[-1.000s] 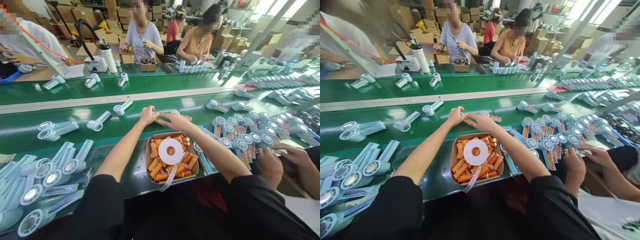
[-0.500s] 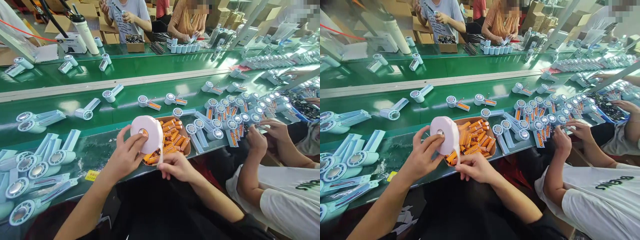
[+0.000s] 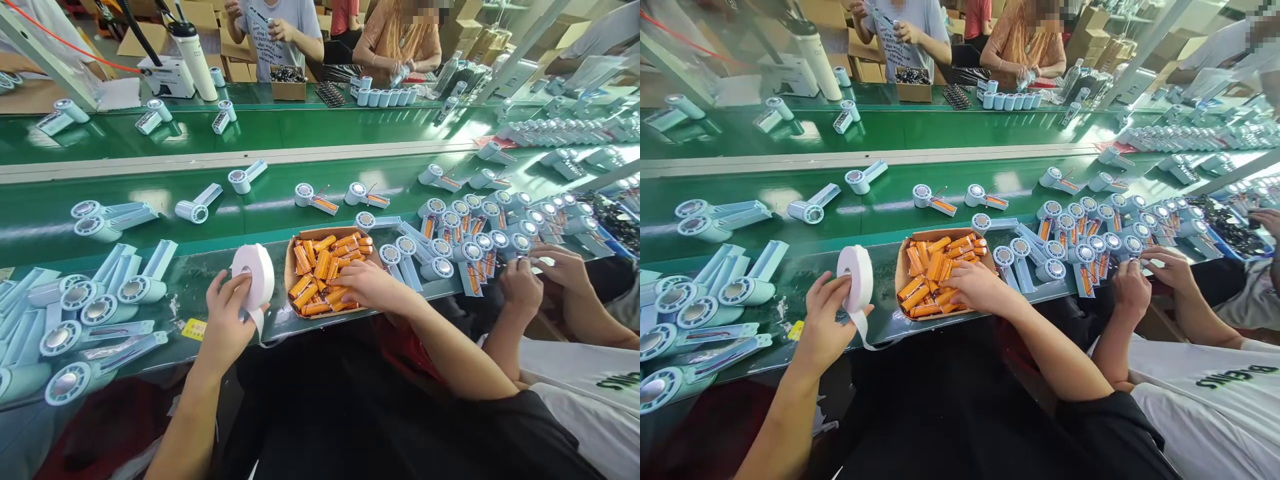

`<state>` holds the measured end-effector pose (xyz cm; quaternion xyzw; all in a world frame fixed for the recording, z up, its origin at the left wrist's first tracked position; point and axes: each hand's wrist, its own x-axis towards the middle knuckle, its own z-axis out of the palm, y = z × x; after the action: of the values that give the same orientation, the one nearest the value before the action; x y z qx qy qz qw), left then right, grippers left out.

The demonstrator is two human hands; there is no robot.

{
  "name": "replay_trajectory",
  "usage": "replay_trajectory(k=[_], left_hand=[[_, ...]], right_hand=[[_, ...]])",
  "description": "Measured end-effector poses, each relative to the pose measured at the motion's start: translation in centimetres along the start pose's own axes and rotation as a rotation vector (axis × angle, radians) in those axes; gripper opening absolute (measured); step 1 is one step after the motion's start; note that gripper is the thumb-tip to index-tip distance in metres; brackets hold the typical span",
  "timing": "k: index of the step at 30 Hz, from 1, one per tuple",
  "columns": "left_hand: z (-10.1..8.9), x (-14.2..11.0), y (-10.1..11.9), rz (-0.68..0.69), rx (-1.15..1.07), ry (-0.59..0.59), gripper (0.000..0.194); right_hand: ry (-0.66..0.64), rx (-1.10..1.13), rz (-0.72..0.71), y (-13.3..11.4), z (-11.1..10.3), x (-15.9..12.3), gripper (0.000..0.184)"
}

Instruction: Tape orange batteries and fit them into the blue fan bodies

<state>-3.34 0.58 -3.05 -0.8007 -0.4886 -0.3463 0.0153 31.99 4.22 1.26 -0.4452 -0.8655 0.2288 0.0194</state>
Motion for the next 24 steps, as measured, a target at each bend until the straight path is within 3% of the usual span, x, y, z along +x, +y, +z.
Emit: replay_trajectory(k=[2,4,6,7,9,11,13,17,21,24], left_hand=[[0.2,0.3,0.7,0.014,-0.018,-0.001,0.048],[0.2,0.5,1.1,0.032,-0.029,-0.022,0.054],[0.2,0.7,1.4,0.050,-0.028,-0.048,0.064],[0.2,0.8,1.5,0.062,-0.024,-0.060,0.067],[0.5,1.0,1.6,0.083,-0.017,-0.067,0.071],[1.0,1.2,1.8,0.101,-0.014,-0.062,0.071],[1.3,1.4,1.9,0.109,-0.018,-0.063,0.069],[1.6,1.6,2.1,0.112,-0.032,-0.071,0.061],[1.5,1.5,2.2,0.094,-0.025,-0.047,0.058],[1.5,1.3,2.3,0.092,-0.022,-0.051,0.056]], right_hand=[[0.121,0.192,-0.007,0.5,-0.1,0.2,0.032],[0.346,0.452,0.089,0.9,0.4,0.3,0.027],[0.536,0.723,0.203,1.2,1.2,0.5,0.037],[0.576,0.830,0.234,1.3,1.7,0.6,0.044],[0.532,0.938,0.224,1.3,2.4,0.9,0.054],[0.436,0.879,0.168,1.3,2.5,1.2,0.046],[0.386,0.696,0.103,1.0,2.0,1.5,0.030],[0.333,0.321,-0.013,-0.7,1.1,1.7,0.022],[0.205,0.104,0.045,-3.2,2.2,2.3,0.028],[0.178,-0.007,0.120,-4.3,3.2,2.9,0.030]])
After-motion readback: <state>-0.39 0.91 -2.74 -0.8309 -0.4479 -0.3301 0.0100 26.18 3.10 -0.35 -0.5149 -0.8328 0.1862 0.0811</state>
